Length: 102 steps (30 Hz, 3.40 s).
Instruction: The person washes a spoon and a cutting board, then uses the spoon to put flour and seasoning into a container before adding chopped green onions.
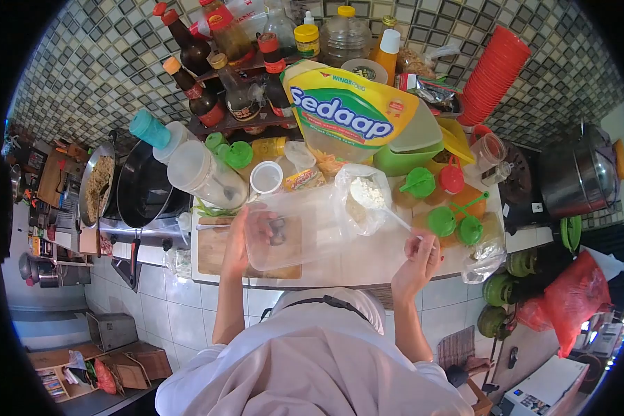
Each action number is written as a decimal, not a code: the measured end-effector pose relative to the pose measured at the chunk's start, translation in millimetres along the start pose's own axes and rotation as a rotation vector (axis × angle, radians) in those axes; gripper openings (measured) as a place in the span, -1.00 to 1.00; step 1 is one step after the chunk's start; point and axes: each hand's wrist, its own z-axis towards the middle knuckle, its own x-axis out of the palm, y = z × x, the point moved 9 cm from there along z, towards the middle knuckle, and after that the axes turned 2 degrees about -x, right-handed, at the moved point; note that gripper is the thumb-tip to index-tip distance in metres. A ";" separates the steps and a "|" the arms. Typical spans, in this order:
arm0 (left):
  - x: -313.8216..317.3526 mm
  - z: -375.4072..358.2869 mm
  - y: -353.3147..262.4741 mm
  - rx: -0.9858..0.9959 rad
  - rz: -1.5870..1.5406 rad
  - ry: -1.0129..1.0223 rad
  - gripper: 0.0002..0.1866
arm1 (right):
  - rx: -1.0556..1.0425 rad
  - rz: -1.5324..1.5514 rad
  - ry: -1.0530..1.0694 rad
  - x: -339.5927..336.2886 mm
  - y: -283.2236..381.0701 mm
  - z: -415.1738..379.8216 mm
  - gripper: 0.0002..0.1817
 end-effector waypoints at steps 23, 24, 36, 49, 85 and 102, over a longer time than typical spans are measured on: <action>38.3 -12.0 6.1 0.049 -0.160 0.089 -0.44 | -0.532 -0.440 0.822 116.6 50.1 -61.2 -0.85; 37.6 -11.1 8.2 0.033 -0.192 0.082 -0.45 | -0.533 -0.438 0.841 117.1 50.2 -60.1 -0.84; 22.1 -12.6 -5.6 0.106 -0.172 0.003 -0.43 | -0.318 -0.121 0.223 49.2 40.4 -16.7 -0.66; -17.4 -11.2 2.5 0.141 -0.333 -0.022 -0.38 | -0.505 -0.820 0.490 70.4 -10.4 3.6 -0.87; 1.0 -8.3 2.4 0.115 -0.276 -0.013 -0.49 | 0.245 -0.169 0.134 7.6 -85.0 -1.2 -0.65; -1.4 -11.6 -8.0 0.222 -0.166 -0.142 -0.53 | 0.167 -0.146 -0.019 -3.6 -34.5 7.4 -0.62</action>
